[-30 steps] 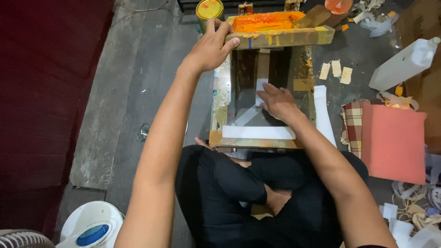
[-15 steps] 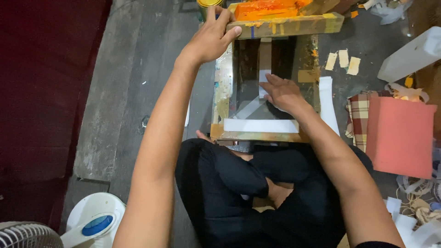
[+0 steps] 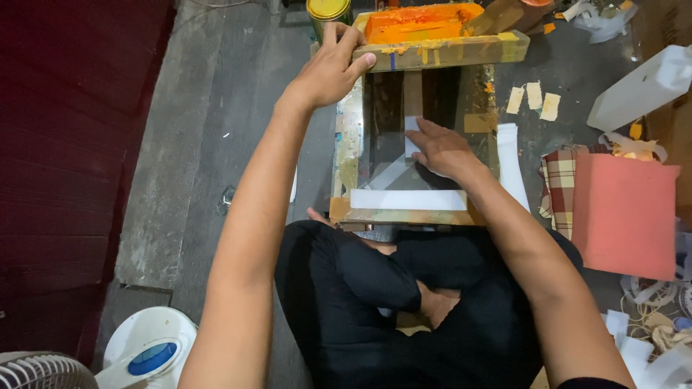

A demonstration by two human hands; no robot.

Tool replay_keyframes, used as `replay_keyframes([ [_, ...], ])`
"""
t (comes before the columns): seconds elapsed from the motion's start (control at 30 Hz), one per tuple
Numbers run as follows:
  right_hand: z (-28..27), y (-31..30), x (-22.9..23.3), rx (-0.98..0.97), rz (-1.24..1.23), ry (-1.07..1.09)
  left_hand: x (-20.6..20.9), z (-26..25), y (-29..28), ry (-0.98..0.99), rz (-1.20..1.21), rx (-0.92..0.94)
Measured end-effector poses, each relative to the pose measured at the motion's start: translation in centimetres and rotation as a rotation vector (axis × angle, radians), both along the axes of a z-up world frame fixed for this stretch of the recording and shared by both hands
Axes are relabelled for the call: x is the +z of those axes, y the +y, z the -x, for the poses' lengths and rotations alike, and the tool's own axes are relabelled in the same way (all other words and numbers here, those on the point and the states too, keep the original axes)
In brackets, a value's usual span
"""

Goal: The person sits on the floor and uses a squeegee to spread orange ink across a screen printing frame. They then lift the frame to reveal a printed white strip, place it aside, and repeat the process with a new strip.

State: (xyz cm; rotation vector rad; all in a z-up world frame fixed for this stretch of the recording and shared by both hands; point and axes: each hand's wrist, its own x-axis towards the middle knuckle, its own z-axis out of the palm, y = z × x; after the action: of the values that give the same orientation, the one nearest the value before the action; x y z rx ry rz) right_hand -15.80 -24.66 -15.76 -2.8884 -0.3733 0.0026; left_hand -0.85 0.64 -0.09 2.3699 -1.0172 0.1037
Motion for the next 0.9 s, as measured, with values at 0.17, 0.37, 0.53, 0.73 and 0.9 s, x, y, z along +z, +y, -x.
replay_keyframes([
  [0.17, 1.6, 0.1, 2.0, -0.101, -0.056, 0.147, -0.6, 0.8, 0.4, 0.007, -0.025, 0.008],
  [0.37, 3.9, -0.1, 2.6, -0.137, -0.135, 0.190, -1.7, 2.5, 0.4, -0.005, -0.090, 0.040],
  [0.53, 5.6, 0.1, 1.8, -0.056, -0.147, 0.006, -4.5, 6.4, 1.6, 0.047, -0.104, 0.026],
  [0.73, 5.7, 0.0, 1.1, -0.132, -0.022, 0.277, -8.3, 9.5, 2.0, 0.098, -0.144, 0.005],
  [0.9, 5.3, -0.7, -1.1, -0.122, -0.051, 0.215, -11.8, 9.7, 2.0, 0.052, -0.143, 0.018],
])
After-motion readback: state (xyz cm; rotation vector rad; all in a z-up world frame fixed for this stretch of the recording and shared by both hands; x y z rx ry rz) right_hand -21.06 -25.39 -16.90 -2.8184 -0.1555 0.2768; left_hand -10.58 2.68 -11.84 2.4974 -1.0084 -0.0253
